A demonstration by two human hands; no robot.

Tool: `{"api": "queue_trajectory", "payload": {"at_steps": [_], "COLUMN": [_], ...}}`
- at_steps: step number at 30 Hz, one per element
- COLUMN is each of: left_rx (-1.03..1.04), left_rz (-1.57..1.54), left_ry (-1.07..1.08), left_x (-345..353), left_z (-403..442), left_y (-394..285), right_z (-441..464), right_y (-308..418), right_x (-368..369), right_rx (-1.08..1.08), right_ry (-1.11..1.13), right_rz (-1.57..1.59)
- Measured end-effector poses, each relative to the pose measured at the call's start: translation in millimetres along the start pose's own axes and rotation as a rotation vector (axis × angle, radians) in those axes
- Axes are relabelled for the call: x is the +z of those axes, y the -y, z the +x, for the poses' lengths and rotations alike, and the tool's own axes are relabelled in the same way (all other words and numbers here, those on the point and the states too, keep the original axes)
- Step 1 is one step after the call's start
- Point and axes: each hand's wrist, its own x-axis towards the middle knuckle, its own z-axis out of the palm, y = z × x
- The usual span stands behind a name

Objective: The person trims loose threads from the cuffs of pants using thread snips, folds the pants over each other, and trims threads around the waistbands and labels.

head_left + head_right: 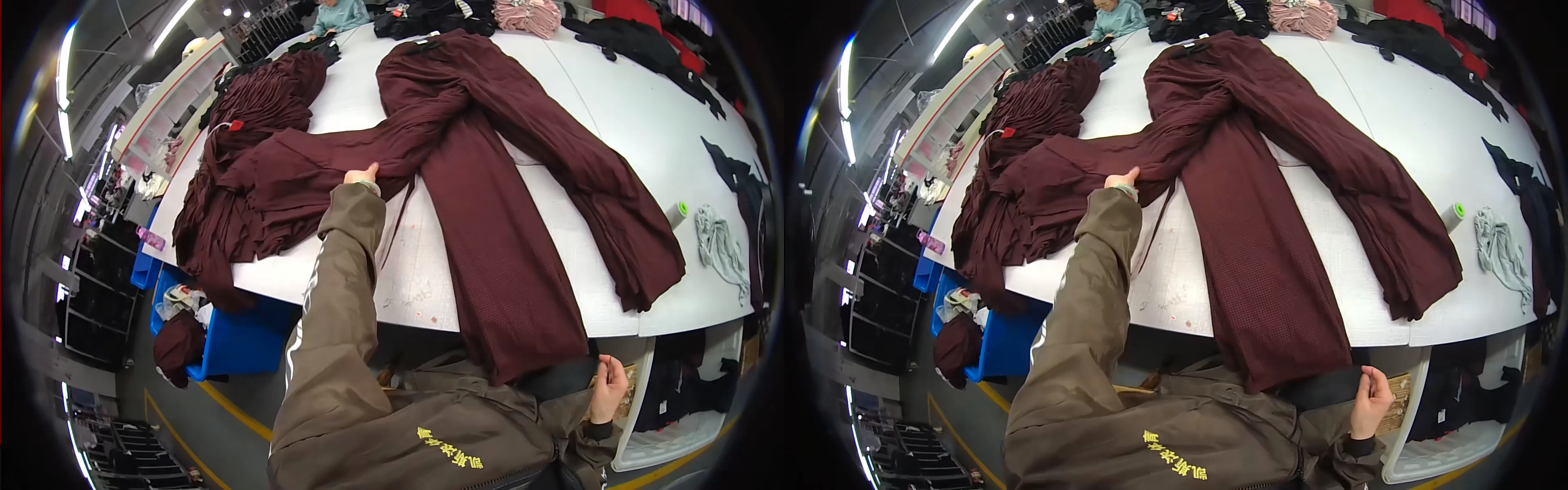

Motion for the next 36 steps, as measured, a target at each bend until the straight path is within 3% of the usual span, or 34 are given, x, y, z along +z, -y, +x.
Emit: {"api": "queue_trajectory", "payload": {"at_steps": [6,7,9,11,12,13,15,17,19,20,22,24,25,27,29,30,32,34,36], "left_rx": [0.414,0.401,0.775,1.222,1.226,1.389,1.483,1.413,0.817,0.816,0.925,1.038,1.038,1.042,0.346,0.356,-0.092,-0.555,-0.551], "left_rz": [-1.225,-1.218,-0.394,-0.168,0.028,-0.018,-0.124,-0.176,0.089,0.091,0.135,0.175,0.293,0.417,0.497,0.493,-0.233,-0.918,-0.901], "left_ry": [0.514,0.533,0.692,0.965,1.208,1.298,1.360,1.367,1.321,1.336,1.164,0.993,1.067,1.156,1.594,1.596,1.592,1.404,1.360], "left_x": [32.0,18.8,-12.2,-5.0,-10.5,-8.1,-10.2,-21.6,-39.1,-37.1,-27.8,-18.2,-16.2,-5.9,10.3,15.3,17.3,9.2,11.8], "left_z": [-0.8,-39.7,-134.8,-181.2,-204.7,-224.0,-252.2,-261.9,-268.0,-272.2,-279.0,-289.5,-299.3,-318.8,-334.0,-343.2,-362.4,-372.0,-362.9], "left_y": [-8.0,-18.7,-14.3,25.2,32.3,43.3,64.6,70.1,62.8,59.7,50.8,40.6,35.0,35.7,45.1,44.4,50.0,61.8,76.0], "right_z": [19.7,26.6,36.8,50.6,55.1,60.4,59.5,53.0,48.3,47.5,49.1,57.4,70.1,86.7,89.4,85.6,70.3,47.9,29.3], "right_y": [58.0,56.5,44.7,50.1,42.7,39.9,34.5,29.9,24.9,20.5,18.1,26.5,33.0,27.6,4.9,30.6,79.7,97.7,87.4], "right_x": [30.7,36.6,47.4,59.1,64.7,67.1,64.0,59.1,54.9,54.3,56.2,69.0,77.6,82.8,88.2,85.8,68.0,56.0,52.0], "right_rx": [0.314,0.328,0.469,0.601,0.667,0.695,0.730,0.704,0.683,0.616,0.553,0.023,-0.184,-0.376,-0.154,-0.159,-0.164,-0.410,-0.325], "right_ry": [0.210,0.194,0.205,0.159,0.097,0.107,0.088,0.054,0.045,0.018,-0.017,0.007,-0.018,-0.051,0.230,0.195,0.173,0.340,0.423], "right_rz": [0.356,0.349,0.597,0.877,0.990,1.078,1.161,1.008,0.851,0.705,0.558,0.183,0.030,-0.136,-0.167,-0.082,0.008,0.132,0.189]}}
